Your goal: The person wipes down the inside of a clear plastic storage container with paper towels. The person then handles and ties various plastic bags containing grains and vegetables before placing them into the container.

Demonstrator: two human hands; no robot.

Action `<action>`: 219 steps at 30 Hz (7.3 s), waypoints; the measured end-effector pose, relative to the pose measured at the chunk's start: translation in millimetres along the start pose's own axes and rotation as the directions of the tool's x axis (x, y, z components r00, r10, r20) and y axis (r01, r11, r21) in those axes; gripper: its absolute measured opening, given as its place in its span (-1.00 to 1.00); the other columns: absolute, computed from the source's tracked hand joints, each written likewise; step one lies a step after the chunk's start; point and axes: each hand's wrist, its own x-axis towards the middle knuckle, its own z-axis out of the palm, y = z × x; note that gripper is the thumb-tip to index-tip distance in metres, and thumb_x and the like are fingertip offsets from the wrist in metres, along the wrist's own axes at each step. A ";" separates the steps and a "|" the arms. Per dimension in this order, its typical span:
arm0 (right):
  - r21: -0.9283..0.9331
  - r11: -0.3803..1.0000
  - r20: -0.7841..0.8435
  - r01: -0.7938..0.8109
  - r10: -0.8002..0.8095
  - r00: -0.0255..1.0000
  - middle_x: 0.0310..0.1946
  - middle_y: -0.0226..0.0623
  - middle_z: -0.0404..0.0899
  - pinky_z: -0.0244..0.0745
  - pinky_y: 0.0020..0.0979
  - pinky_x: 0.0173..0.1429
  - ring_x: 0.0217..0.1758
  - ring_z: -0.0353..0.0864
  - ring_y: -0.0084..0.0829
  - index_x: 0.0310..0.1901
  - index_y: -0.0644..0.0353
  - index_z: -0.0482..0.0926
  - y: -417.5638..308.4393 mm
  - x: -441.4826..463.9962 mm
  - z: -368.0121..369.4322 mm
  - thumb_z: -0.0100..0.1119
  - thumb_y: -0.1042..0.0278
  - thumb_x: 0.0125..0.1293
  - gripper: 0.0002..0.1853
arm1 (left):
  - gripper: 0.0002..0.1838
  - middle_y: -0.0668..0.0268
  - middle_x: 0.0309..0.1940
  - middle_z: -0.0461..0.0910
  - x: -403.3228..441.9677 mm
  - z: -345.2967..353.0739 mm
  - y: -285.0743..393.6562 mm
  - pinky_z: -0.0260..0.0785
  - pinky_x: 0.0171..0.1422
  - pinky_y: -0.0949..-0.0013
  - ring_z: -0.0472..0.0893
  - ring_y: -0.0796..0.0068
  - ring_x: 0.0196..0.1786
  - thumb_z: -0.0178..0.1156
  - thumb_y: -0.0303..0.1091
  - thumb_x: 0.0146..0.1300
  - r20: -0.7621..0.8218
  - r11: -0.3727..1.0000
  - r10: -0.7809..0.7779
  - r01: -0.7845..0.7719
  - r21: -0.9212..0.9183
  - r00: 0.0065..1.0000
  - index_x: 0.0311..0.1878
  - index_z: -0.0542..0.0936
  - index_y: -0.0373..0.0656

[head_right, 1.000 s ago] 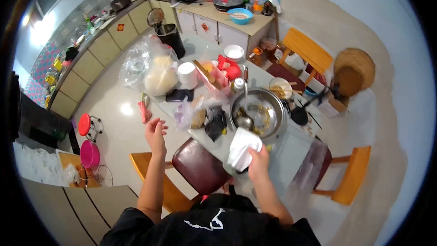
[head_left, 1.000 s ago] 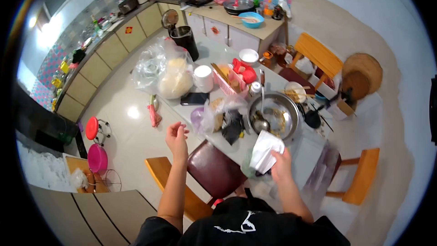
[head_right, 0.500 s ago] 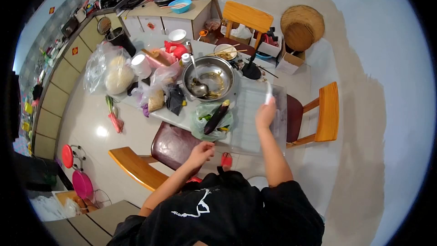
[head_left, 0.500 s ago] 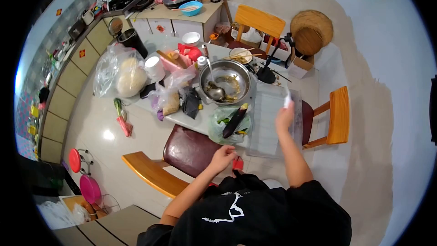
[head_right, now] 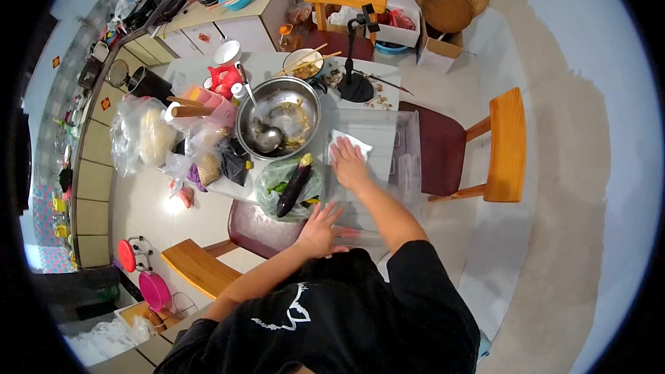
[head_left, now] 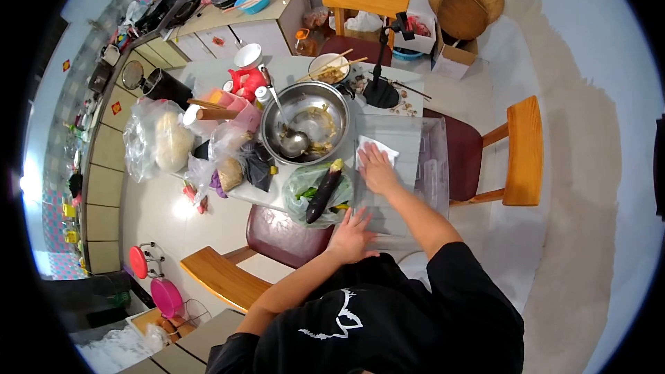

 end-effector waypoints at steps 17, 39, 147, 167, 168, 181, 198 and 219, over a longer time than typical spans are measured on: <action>-0.074 0.995 0.014 0.069 -0.068 0.998 0.29 -0.18 0.15 0.00 -0.06 0.36 0.38 0.04 -0.15 0.19 0.23 0.29 -13.5 -18.8 -5.0 -0.10 0.34 0.21 -0.52 | -0.48 0.43 -0.46 0.60 5.2 15.4 -6.8 -0.16 0.35 -0.21 0.41 0.40 -0.06 0.00 0.28 0.05 0.076 0.982 0.090 -0.101 0.160 0.993 -0.27 0.66 0.06; -0.087 0.991 -0.174 -0.102 0.085 0.981 0.21 -0.38 0.26 0.03 -0.13 0.34 0.34 0.13 -0.37 0.19 0.07 0.27 49.8 28.5 -22.7 0.04 0.20 0.18 -0.48 | -0.55 0.41 -0.39 0.61 3.1 17.3 -6.9 -0.03 0.37 -0.01 0.42 0.32 -0.05 0.09 0.18 0.05 0.002 0.996 0.004 -0.004 0.084 1.000 -0.17 0.64 0.09; 0.780 -0.526 0.563 -0.339 0.354 0.747 -0.15 -0.32 0.52 0.40 -0.30 -0.08 -0.10 0.48 -0.45 -0.02 0.14 0.40 -17.1 -4.6 -10.7 -0.09 0.26 0.32 -0.74 | -0.03 -0.13 0.30 0.04 7.3 9.0 2.5 -0.26 0.42 -0.06 -0.07 -0.05 0.41 0.19 0.25 -0.08 -0.333 0.993 -0.050 0.010 -0.120 0.941 0.24 0.21 -0.36; 0.977 0.011 0.009 -0.213 0.996 0.094 -0.47 -0.09 0.59 0.45 -0.27 -0.25 -0.43 0.57 -0.25 -0.39 0.33 0.56 35.1 141.7 10.2 0.18 0.36 0.06 -0.82 | -0.45 0.35 -0.39 0.61 22.7 -10.4 -18.9 -0.50 0.44 -0.11 0.28 0.29 0.22 -0.09 0.25 0.14 0.017 0.984 0.158 -0.159 0.082 0.987 -0.32 0.70 0.01; 0.999 0.030 -0.028 -0.031 0.998 0.063 -0.47 -0.11 0.57 0.44 -0.29 -0.26 -0.41 0.55 -0.31 -0.38 0.34 0.53 43.4 144.0 8.1 0.13 0.40 0.07 -0.84 | -0.45 0.36 -0.40 0.60 22.5 -10.6 -18.7 -0.50 0.44 -0.11 0.28 0.31 0.22 -0.09 0.24 0.15 0.047 0.982 0.160 -0.164 0.098 0.986 -0.34 0.69 0.00; 0.753 0.568 -0.033 -0.332 0.536 0.843 -0.50 0.05 0.52 0.39 -0.17 -0.26 -0.36 0.52 0.00 -0.40 0.30 0.52 0.0 126.0 14.3 -0.01 0.45 0.06 -0.86 | -0.67 0.47 -0.54 0.54 26.9 4.0 -26.3 -0.34 0.41 -0.22 0.36 0.36 0.13 0.21 -0.02 -0.05 -0.093 0.964 0.265 -0.264 0.019 0.960 -0.65 0.60 -0.10; 0.093 0.982 0.315 0.165 -0.186 0.931 -0.22 -0.12 0.50 0.44 -0.20 -0.03 -0.06 0.47 -0.13 -0.33 0.30 0.57 -24.7 -47.7 -16.5 0.06 0.42 0.06 -0.82 | -0.69 0.44 -0.51 0.55 25.1 6.2 -20.4 -0.26 0.43 -0.10 0.39 0.42 0.08 0.27 -0.01 -0.18 -0.207 0.981 0.194 -0.185 0.065 0.959 -0.67 0.61 -0.06; -0.843 0.488 0.321 0.225 0.123 0.939 -0.19 -0.36 0.49 0.15 -0.37 -0.07 -0.04 0.31 -0.37 -0.23 0.15 0.63 69.4 -44.7 -37.5 0.04 0.34 0.08 -0.75 | -0.54 0.31 -0.51 0.57 20.1 -0.6 -8.4 -0.27 0.45 0.02 0.42 0.29 -0.07 0.06 0.14 0.03 -0.007 0.979 0.077 -0.075 0.190 0.997 -0.53 0.68 -0.07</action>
